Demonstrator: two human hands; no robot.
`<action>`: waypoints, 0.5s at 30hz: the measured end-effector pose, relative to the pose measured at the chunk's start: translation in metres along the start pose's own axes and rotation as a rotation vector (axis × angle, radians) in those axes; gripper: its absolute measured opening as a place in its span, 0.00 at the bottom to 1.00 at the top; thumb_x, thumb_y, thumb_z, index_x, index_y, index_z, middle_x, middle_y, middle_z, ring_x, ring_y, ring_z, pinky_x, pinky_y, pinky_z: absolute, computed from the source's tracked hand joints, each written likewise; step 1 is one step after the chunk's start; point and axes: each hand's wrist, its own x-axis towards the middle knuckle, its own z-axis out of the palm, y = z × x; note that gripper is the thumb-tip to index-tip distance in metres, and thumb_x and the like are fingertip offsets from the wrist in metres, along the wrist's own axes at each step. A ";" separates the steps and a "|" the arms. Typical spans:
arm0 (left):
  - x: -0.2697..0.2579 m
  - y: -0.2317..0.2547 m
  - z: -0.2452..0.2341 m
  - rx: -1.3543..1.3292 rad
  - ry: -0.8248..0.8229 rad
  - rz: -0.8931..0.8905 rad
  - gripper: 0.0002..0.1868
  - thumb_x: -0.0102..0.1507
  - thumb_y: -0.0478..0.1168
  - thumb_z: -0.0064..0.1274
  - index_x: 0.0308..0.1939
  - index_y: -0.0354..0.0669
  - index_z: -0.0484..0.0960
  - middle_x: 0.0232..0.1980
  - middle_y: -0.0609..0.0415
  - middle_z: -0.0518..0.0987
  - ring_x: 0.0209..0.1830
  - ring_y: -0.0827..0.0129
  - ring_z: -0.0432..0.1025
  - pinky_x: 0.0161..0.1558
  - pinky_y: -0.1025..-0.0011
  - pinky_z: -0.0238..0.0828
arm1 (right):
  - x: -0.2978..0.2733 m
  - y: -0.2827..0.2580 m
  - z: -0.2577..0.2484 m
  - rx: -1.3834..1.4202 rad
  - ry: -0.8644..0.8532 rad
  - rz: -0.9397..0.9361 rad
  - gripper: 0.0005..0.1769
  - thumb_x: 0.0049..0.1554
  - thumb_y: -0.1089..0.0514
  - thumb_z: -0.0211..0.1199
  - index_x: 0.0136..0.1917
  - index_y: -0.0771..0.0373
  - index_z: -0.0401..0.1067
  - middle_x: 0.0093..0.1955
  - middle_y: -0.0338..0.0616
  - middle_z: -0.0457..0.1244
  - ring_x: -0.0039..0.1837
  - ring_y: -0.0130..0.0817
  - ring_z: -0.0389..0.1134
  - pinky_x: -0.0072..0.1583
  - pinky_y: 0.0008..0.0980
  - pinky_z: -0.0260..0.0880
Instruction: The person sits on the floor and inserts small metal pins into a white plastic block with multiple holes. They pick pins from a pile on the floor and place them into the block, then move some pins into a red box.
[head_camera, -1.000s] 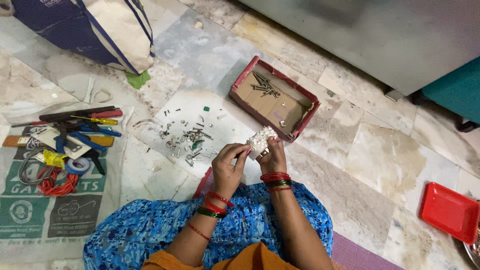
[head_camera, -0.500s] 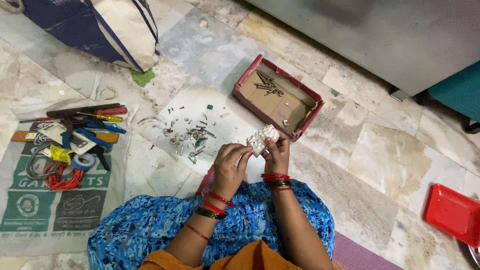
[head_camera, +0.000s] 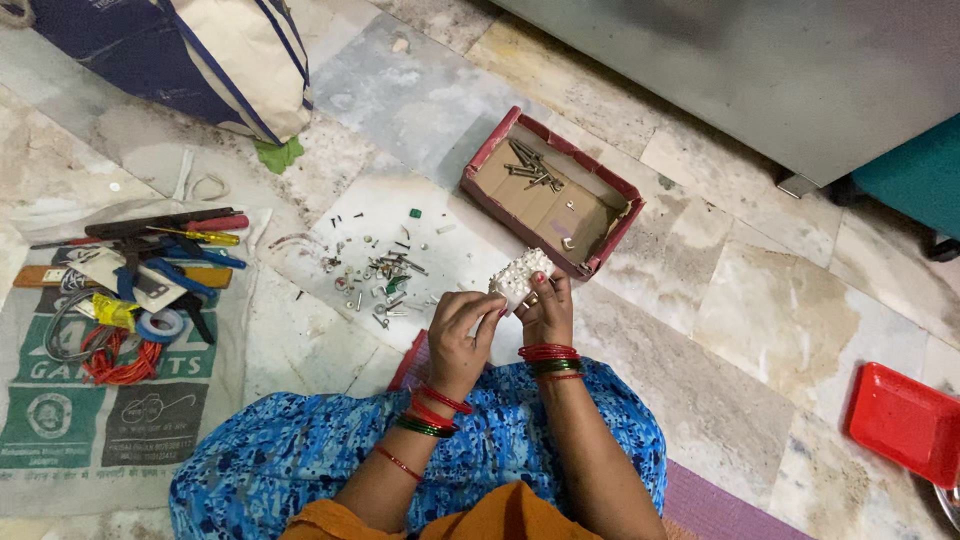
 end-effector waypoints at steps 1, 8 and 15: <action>0.001 0.000 0.000 0.019 0.001 0.014 0.08 0.62 0.32 0.61 0.44 0.43 0.86 0.44 0.54 0.81 0.46 0.61 0.74 0.48 0.65 0.74 | -0.001 -0.001 0.002 -0.017 0.005 -0.006 0.15 0.61 0.56 0.64 0.58 0.56 0.63 0.58 0.44 0.66 0.58 0.40 0.71 0.56 0.46 0.77; 0.010 0.004 -0.007 0.129 -0.096 0.071 0.07 0.63 0.32 0.59 0.45 0.42 0.85 0.47 0.54 0.79 0.48 0.59 0.70 0.51 0.64 0.72 | -0.006 -0.006 0.012 -0.150 0.035 -0.078 0.21 0.60 0.56 0.66 0.63 0.59 0.62 0.60 0.45 0.64 0.59 0.37 0.69 0.56 0.43 0.77; 0.015 0.009 -0.014 0.188 -0.145 0.089 0.08 0.62 0.31 0.58 0.45 0.40 0.84 0.47 0.53 0.78 0.49 0.57 0.70 0.52 0.62 0.71 | -0.009 -0.007 0.017 -0.205 0.028 -0.119 0.23 0.59 0.60 0.67 0.65 0.61 0.63 0.63 0.44 0.62 0.60 0.35 0.69 0.57 0.40 0.77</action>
